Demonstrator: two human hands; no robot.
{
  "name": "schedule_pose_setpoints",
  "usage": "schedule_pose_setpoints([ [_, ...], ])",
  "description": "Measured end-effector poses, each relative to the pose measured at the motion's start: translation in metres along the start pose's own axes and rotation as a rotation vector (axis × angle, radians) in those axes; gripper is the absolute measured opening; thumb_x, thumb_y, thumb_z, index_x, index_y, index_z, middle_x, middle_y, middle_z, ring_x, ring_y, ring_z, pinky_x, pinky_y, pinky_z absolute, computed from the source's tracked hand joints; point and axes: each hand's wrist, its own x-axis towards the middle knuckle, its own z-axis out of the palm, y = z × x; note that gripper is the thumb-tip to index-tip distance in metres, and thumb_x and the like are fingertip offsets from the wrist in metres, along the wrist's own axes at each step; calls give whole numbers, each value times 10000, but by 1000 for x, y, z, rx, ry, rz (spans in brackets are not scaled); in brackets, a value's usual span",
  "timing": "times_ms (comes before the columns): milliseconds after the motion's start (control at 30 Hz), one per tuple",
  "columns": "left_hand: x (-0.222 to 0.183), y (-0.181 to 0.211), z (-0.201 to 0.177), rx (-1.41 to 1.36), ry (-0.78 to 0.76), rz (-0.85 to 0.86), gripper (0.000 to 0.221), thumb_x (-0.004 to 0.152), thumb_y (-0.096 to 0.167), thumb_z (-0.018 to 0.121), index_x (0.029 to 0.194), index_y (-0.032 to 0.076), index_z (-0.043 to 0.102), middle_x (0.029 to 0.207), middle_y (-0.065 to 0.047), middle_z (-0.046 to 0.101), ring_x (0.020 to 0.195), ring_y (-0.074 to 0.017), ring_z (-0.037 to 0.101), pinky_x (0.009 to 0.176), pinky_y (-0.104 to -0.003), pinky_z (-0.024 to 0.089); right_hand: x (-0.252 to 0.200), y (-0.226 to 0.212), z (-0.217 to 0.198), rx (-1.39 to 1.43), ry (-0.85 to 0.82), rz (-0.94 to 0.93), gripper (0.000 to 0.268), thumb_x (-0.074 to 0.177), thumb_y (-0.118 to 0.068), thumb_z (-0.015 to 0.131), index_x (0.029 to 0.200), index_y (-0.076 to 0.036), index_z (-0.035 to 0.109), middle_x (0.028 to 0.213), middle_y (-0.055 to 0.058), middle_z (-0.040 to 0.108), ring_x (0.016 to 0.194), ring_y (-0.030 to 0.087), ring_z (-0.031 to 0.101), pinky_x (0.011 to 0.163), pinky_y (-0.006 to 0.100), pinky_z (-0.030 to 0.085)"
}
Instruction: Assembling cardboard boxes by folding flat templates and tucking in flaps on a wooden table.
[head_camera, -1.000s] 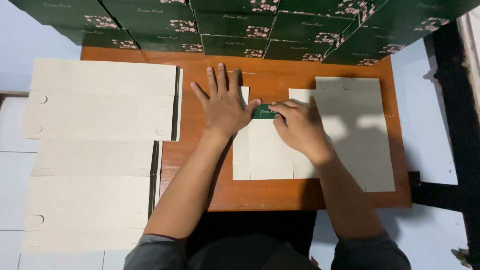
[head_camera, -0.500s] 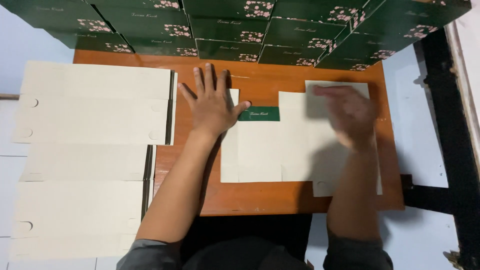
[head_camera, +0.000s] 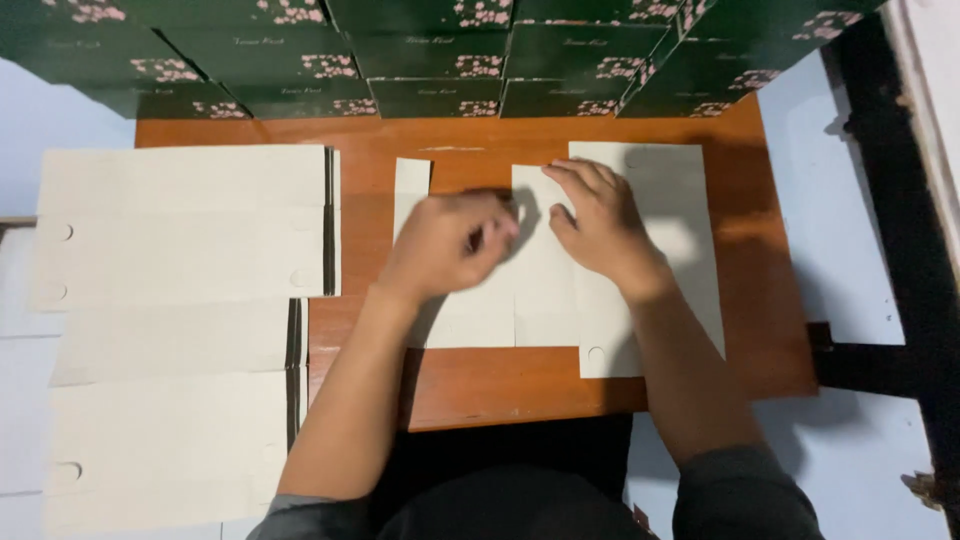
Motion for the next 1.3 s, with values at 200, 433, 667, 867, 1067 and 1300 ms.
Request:
schedule_pose_setpoints([
  [200, 1, 0, 11, 317, -91, -112, 202, 878, 277, 647, 953, 141, 776, 964, -77, 747, 966, -288, 695, 919, -429, 494, -6, 13, 15, -91, -42, 127, 469, 888, -193, 684, 1356, -186, 652, 1161, 39, 650, 1094, 292, 629, 919, 461, 471],
  [433, -5, -21, 34, 432, -250, -361, 567, 866, 347, 608, 1386, 121, 606, 1372, -119, 578, 1315, -314, 507, 1102, -487, 342, -3, -1, 8, -68, -68, 231, 466, 912, -198, 655, 1378, -191, 623, 1195, 35, 591, 1155, 290, 559, 970, 478, 421],
  [667, 8, -11, 40, 440, -306, -502, 732, 792, 345, 548, 1475, 84, 523, 1347, -130, 502, 1314, -301, 386, 1114, -463, 223, -3, 3, 3, -55, -91, 274, 451, 928, -180, 602, 1377, -164, 630, 1195, 49, 595, 1181, 292, 540, 999, 480, 406],
  [867, 10, -8, 39, 441, -309, -509, 742, 785, 335, 547, 1485, 91, 517, 1327, -140, 505, 1288, -308, 393, 1099, -472, 219, -1, 2, -6, -5, -4, 214, 342, 905, -131, 637, 1241, -145, 698, 1094, 46, 544, 1083, 308, 545, 928, 473, 432],
  [1067, 7, -11, 39, 413, -283, -497, 693, 785, 322, 556, 1448, 122, 553, 1317, -135, 517, 1277, -308, 411, 1087, -479, 234, -6, -4, -18, 5, -31, 124, 114, 862, -114, 673, 927, -170, 748, 898, 15, 571, 953, 279, 597, 829, 434, 468],
  [1300, -3, -24, 47, 519, -277, -307, 335, 810, 332, 591, 1095, 176, 675, 1413, -81, 489, 1295, -326, 414, 1055, -542, 291, -6, -35, -29, -238, -179, 67, 186, 927, -254, 623, 901, -148, 774, 1022, 64, 698, 1031, 289, 640, 834, 458, 507],
])
